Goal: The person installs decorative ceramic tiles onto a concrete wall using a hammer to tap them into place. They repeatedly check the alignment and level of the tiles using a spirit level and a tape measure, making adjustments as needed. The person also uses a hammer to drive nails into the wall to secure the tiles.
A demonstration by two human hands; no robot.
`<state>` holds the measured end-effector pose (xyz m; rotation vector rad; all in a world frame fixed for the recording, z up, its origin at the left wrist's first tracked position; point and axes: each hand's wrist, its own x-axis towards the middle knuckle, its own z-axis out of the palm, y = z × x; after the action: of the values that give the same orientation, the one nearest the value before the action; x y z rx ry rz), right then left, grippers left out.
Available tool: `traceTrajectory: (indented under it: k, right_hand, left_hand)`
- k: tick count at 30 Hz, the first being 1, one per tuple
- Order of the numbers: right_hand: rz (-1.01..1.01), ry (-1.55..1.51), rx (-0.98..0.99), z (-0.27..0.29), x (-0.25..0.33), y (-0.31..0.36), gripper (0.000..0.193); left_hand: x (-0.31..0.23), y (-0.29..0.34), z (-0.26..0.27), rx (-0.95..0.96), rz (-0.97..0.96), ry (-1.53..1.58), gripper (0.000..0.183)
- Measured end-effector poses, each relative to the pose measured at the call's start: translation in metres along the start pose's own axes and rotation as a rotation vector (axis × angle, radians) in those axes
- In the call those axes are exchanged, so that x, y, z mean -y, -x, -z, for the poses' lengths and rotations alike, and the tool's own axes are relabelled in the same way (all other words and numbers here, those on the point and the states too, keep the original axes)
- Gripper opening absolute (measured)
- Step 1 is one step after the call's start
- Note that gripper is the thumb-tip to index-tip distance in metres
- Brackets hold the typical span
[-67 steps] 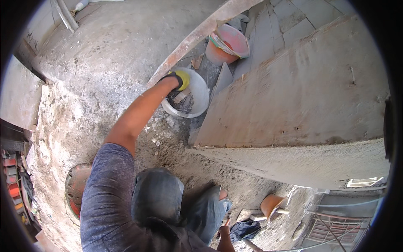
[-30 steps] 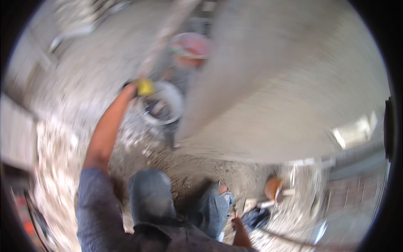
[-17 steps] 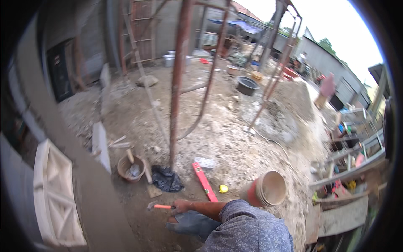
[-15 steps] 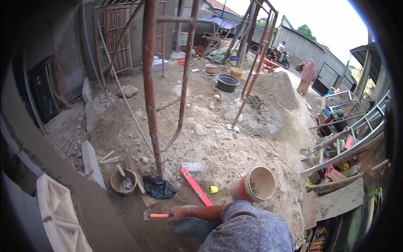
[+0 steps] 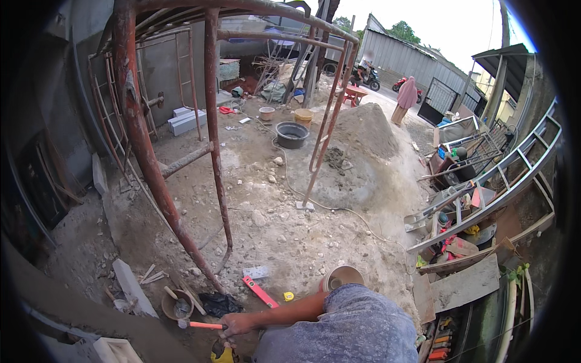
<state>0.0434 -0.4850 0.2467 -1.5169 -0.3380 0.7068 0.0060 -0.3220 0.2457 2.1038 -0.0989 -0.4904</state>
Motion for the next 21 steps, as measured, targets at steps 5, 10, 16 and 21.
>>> traceTrajectory:
  k: [5, 10, 16, 21]
  right_hand:
    - [-0.014, 0.216, 0.071, 0.025, 0.033, -0.074, 0.036]
    - [-0.101, 0.288, 0.013, 0.02, 0.07, -0.155, 0.038]
    - [-0.293, 0.202, 0.076, -0.015, 0.086, -0.255, 0.029]
    - [-0.248, 0.082, 0.074, -0.01, 0.132, -0.324, 0.023]
  left_hand:
    - [0.066, 0.015, 0.033, -0.286, 0.169, 0.08, 0.031]
    - [0.078, 0.004, 0.117, -0.529, 0.386, 0.283, 0.042]
    - [0.095, -0.028, 0.192, -0.618, 0.287, 0.233, 0.029]
    - [0.081, -0.09, 0.237, -0.714, 0.105, 0.146, 0.028]
